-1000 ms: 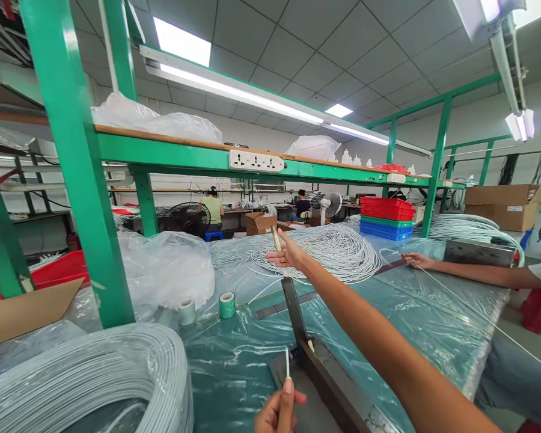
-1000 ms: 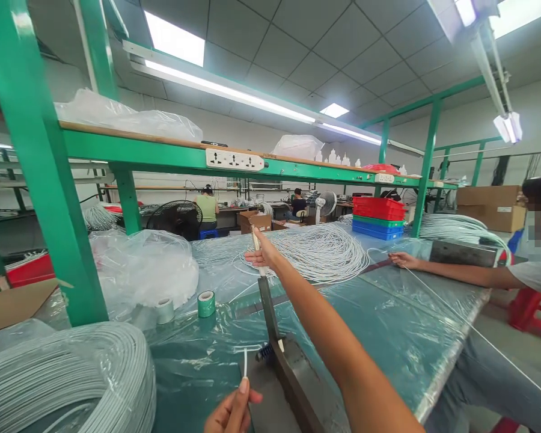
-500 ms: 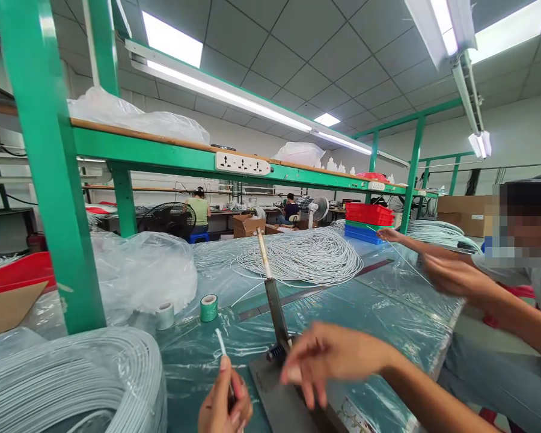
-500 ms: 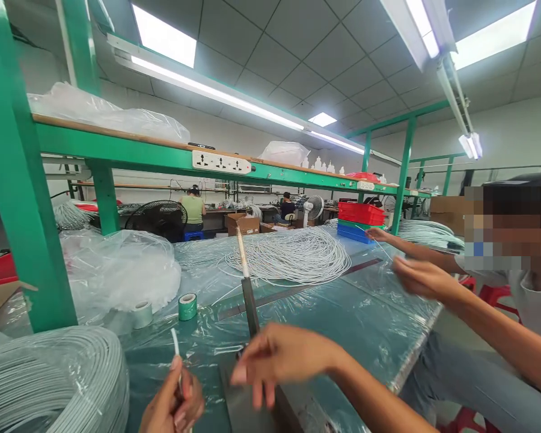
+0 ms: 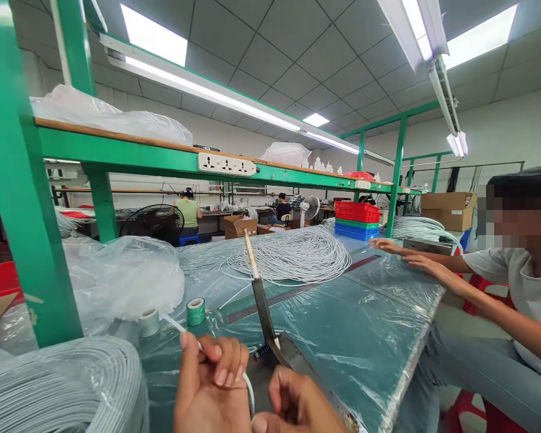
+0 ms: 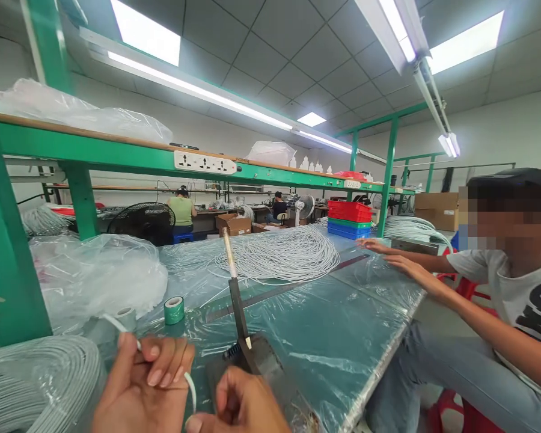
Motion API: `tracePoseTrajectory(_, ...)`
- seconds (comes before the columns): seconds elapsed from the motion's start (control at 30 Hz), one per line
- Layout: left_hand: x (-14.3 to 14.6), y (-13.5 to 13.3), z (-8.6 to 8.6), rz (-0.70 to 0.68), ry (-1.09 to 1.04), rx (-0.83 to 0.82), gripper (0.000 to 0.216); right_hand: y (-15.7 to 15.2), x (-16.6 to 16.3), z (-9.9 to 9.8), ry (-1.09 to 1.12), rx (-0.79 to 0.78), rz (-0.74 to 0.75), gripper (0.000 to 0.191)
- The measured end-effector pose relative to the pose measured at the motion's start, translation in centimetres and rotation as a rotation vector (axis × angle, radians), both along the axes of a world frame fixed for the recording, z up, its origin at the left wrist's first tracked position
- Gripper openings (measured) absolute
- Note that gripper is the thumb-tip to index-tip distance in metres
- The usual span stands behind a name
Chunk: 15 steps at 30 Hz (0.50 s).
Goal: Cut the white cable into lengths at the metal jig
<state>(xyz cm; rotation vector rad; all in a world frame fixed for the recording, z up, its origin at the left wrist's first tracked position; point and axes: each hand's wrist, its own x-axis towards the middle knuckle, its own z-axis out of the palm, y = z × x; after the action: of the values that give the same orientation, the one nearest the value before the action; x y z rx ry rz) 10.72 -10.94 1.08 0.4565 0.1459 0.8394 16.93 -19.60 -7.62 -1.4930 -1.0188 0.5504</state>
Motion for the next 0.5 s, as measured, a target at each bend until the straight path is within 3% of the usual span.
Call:
tracePoseTrajectory(0.1, 0.6, -0.8, 0.4, -0.031, 0.038, 0.118, 0.034, 0.0, -0.3, 0.6, 0.029, 0.079, 0.040, 0.056)
tracePoseTrajectory(0.17, 1.1, -1.4, 0.3, 0.007, 0.170, 0.387, 0.028, -0.3, -0.4, 1.3, 0.110, 0.097, 0.117, 0.062)
tracePoseTrajectory(0.2, 1.3, -1.6, 0.0, 0.063, 0.255, 0.574, 0.036, -0.6, -0.2, 1.7, 0.175, 0.118, 0.109, 0.063)
tracePoseTrajectory(0.3, 1.4, -1.2, -1.3, 0.124, 0.524, 1.185, 0.074, -2.6, 2.4, 3.6, 0.332, 0.263, -0.113, 0.056)
tracePoseTrajectory(0.4, 1.2, 0.7, -2.8, -0.031, 0.892, 1.660, 0.053, -5.9, 7.4, 4.9, 0.370, 0.410, -0.398, 0.043)
tracePoseTrajectory(0.5, 1.1, 3.2, -3.6, 0.085, 1.227, 1.906, 0.035, -9.9, 12.6, 4.8, 0.426, 0.427, -0.564, 0.034)
